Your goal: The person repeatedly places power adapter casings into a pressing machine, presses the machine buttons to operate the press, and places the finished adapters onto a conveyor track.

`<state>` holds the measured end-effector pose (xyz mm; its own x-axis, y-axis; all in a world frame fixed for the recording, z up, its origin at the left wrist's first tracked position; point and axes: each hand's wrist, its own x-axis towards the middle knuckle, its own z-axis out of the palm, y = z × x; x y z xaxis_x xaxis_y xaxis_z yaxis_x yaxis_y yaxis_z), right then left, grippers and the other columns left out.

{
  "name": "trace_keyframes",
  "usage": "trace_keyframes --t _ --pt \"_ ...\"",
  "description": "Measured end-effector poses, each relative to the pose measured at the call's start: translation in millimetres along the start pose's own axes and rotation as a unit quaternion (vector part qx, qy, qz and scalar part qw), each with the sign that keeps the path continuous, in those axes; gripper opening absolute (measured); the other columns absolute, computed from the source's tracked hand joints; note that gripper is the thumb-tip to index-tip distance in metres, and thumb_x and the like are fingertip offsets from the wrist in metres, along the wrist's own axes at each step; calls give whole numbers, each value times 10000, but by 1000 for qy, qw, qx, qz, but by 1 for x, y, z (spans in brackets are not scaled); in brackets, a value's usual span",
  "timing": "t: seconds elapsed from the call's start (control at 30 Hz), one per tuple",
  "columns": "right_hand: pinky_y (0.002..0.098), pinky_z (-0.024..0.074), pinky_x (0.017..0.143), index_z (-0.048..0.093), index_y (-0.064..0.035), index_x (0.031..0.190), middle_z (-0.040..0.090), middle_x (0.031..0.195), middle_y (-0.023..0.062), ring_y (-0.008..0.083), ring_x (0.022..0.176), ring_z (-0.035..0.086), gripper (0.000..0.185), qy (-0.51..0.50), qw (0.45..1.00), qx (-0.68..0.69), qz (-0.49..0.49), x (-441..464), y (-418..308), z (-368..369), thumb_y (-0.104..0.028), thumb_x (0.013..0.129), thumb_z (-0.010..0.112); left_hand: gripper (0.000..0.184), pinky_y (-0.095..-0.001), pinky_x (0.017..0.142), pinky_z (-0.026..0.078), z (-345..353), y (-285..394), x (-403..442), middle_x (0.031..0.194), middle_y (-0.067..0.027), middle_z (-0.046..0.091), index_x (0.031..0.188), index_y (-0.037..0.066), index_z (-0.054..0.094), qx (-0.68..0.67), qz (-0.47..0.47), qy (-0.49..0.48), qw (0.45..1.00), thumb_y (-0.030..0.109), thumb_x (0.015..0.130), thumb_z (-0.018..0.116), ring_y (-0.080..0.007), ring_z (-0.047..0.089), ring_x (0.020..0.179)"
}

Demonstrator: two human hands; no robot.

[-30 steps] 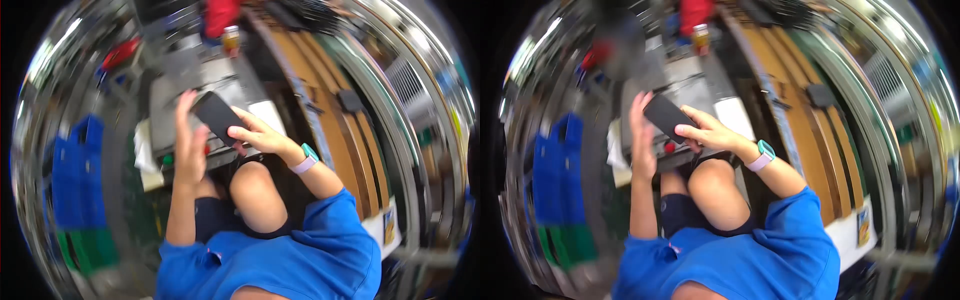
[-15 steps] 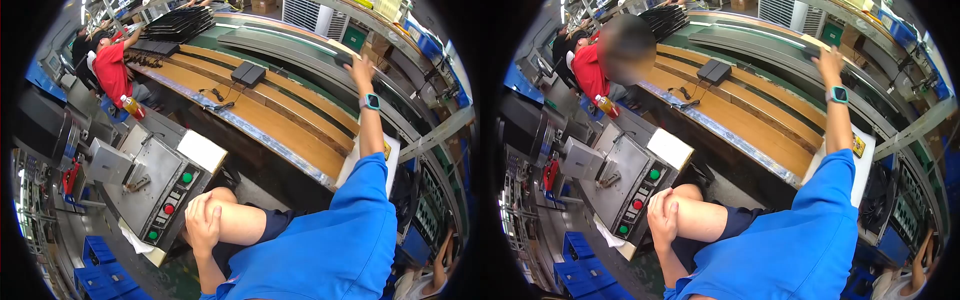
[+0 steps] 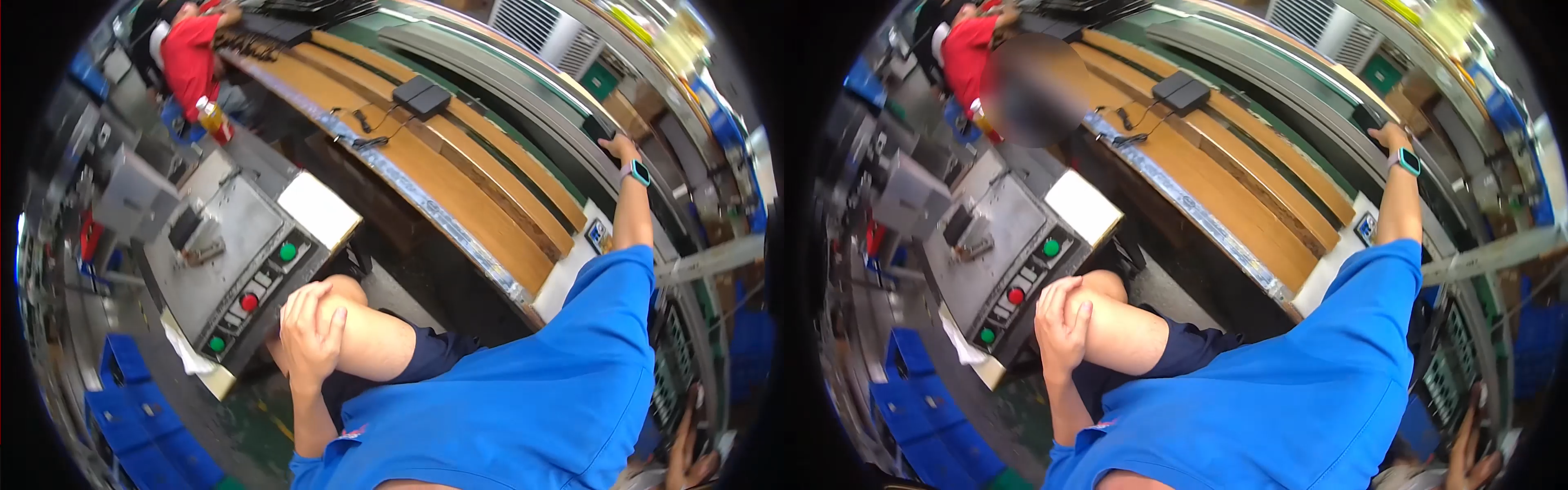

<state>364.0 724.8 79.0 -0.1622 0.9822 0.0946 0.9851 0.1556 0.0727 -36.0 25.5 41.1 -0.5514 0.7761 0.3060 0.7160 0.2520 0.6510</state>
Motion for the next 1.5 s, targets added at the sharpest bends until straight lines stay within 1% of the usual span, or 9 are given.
trace_keyframes --t 0.1,0.17,0.37,0.57,0.83,1.07,1.23,1.37,1.5 --pt "490 479 1044 571 11 1355 632 1298 292 464 1216 601 726 110 992 -51 25 -80 -136 -62 -462 841 769 338 -428 1006 449 4 -2 -3 1139 -175 690 1110 1 678 -2 4 21 1000 200 837 693 -367 620 1131" --pt "512 470 1035 553 68 1318 550 1347 333 478 1239 550 699 222 955 6 -199 -48 -190 -33 -445 876 728 338 -433 1004 448 4 -2 -4 1138 -177 689 1107 2 678 -5 4 32 999 198 832 694 -371 620 1130" --pt "483 604 831 382 211 1420 532 1375 375 417 1193 638 1310 -47 945 229 -228 -126 -421 0 -767 653 796 348 -433 1006 442 6 -8 -4 1131 -136 691 1094 33 682 -48 16 46 998 250 824 719 -337 622 1132" --pt "427 574 687 712 88 870 736 864 206 297 795 731 667 95 937 141 -306 -103 -424 25 -473 581 931 277 -415 1031 463 -20 -73 -23 1218 -130 649 1086 18 677 -229 36 120 965 182 865 710 -318 609 1170" --pt "430 570 986 257 -95 1569 297 1483 243 311 1114 597 1061 403 773 371 -321 -197 -369 -168 -188 737 909 552 -373 970 512 -126 -286 73 1150 -96 708 1282 44 565 31 -108 342 933 150 798 807 -252 663 1099" --pt "341 567 901 370 -65 1515 565 1285 145 232 1053 644 788 -62 678 541 -493 -232 -478 -122 -48 855 800 1000 -401 1039 476 -148 -356 130 1259 -135 677 1518 23 290 -158 17 210 965 136 724 887 -286 630 1175" --pt "292 538 886 550 60 1348 673 1141 114 177 981 665 475 -272 665 517 -465 -303 -613 -38 -60 920 717 968 -403 1091 451 -147 -285 37 1288 -141 621 1578 87 294 -471 -33 210 856 249 801 849 -245 588 1217" --pt "288 520 915 561 83 1332 679 1162 110 160 1021 656 531 -373 550 550 -506 -352 -716 1 -118 890 776 910 -446 1043 488 -93 -205 -54 1273 -124 529 1591 135 292 -748 25 304 590 374 869 791 -249 561 1186" --pt "310 479 946 513 -13 1448 630 1232 122 202 1116 601 562 -73 495 400 -768 -402 -783 0 -172 950 718 771 -462 963 512 -39 -166 -148 1284 -171 516 1580 270 311 -807 12 346 478 403 939 718 -278 574 1165"
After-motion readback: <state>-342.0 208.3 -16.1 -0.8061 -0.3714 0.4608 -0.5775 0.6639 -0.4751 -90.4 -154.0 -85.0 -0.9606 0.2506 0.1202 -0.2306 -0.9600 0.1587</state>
